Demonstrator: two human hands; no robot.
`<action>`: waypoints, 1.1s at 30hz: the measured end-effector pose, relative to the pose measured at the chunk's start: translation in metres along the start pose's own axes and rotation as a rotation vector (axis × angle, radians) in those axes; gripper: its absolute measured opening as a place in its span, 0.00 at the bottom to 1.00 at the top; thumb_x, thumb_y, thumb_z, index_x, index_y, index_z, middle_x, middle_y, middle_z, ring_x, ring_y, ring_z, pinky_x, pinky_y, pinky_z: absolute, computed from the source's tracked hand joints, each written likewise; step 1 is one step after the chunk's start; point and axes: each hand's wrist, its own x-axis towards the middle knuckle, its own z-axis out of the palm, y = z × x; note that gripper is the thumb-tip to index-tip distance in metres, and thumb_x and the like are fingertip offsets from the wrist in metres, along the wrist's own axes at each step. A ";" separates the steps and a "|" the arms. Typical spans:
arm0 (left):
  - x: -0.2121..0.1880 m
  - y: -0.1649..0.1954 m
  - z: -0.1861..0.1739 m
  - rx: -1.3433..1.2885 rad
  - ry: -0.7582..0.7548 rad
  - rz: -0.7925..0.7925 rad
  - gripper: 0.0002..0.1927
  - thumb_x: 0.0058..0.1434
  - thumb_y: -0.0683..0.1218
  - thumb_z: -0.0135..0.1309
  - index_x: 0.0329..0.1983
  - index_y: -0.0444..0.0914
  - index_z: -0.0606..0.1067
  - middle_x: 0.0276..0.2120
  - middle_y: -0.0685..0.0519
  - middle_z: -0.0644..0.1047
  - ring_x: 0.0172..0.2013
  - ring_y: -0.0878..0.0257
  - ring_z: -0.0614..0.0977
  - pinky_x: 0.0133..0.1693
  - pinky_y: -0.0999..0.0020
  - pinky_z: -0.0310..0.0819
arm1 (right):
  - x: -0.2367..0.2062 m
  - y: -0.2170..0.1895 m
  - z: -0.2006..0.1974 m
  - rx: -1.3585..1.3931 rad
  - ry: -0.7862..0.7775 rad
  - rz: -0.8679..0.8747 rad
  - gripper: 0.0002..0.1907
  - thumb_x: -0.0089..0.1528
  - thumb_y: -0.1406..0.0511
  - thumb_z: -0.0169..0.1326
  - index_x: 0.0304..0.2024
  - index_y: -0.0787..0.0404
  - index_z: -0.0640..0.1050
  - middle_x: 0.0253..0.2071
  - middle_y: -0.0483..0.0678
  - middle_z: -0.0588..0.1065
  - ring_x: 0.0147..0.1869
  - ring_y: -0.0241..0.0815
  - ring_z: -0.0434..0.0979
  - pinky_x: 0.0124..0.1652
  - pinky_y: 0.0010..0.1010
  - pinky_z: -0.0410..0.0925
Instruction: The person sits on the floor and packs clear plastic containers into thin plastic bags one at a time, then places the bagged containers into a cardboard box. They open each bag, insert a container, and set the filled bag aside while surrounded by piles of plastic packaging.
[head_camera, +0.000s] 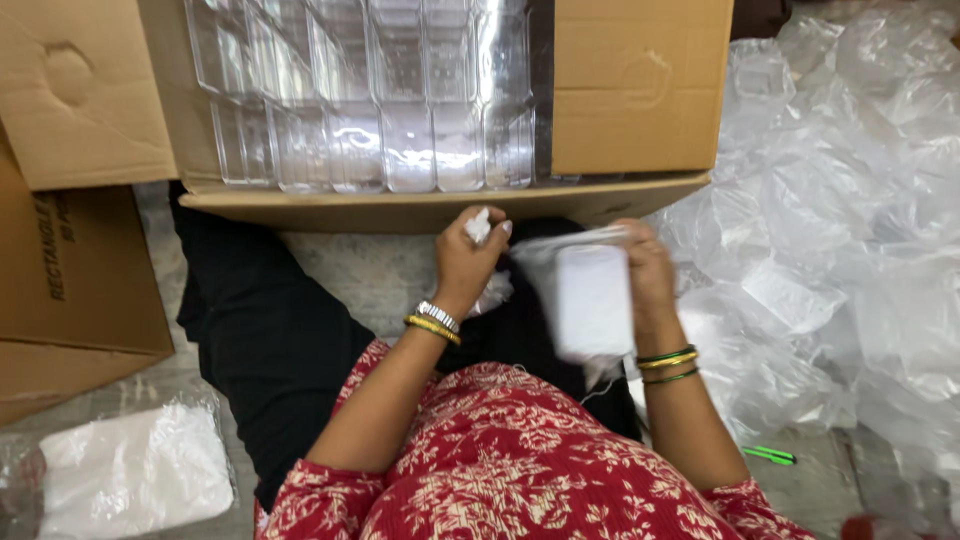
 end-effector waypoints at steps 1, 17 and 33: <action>0.002 0.000 -0.001 -0.017 0.004 0.043 0.05 0.62 0.41 0.60 0.40 0.35 0.79 0.29 0.58 0.80 0.31 0.74 0.80 0.34 0.77 0.76 | -0.002 -0.003 -0.021 -0.084 0.102 -0.034 0.08 0.63 0.71 0.52 0.45 0.61 0.77 0.38 0.44 0.77 0.39 0.35 0.77 0.41 0.27 0.73; 0.034 0.032 -0.094 0.314 0.322 0.416 0.02 0.65 0.37 0.58 0.41 0.33 0.79 0.33 0.51 0.82 0.36 0.64 0.83 0.39 0.69 0.77 | -0.020 -0.044 -0.134 -1.240 0.903 -0.757 0.28 0.50 0.81 0.49 0.53 0.65 0.78 0.53 0.53 0.73 0.60 0.51 0.70 0.62 0.43 0.60; 0.126 -0.021 -0.162 1.309 0.227 0.165 0.03 0.55 0.41 0.58 0.30 0.37 0.81 0.32 0.39 0.80 0.38 0.42 0.81 0.40 0.48 0.75 | 0.067 -0.027 0.162 -1.427 0.058 -0.926 0.21 0.59 0.61 0.67 0.54 0.55 0.80 0.68 0.58 0.64 0.76 0.65 0.52 0.69 0.63 0.41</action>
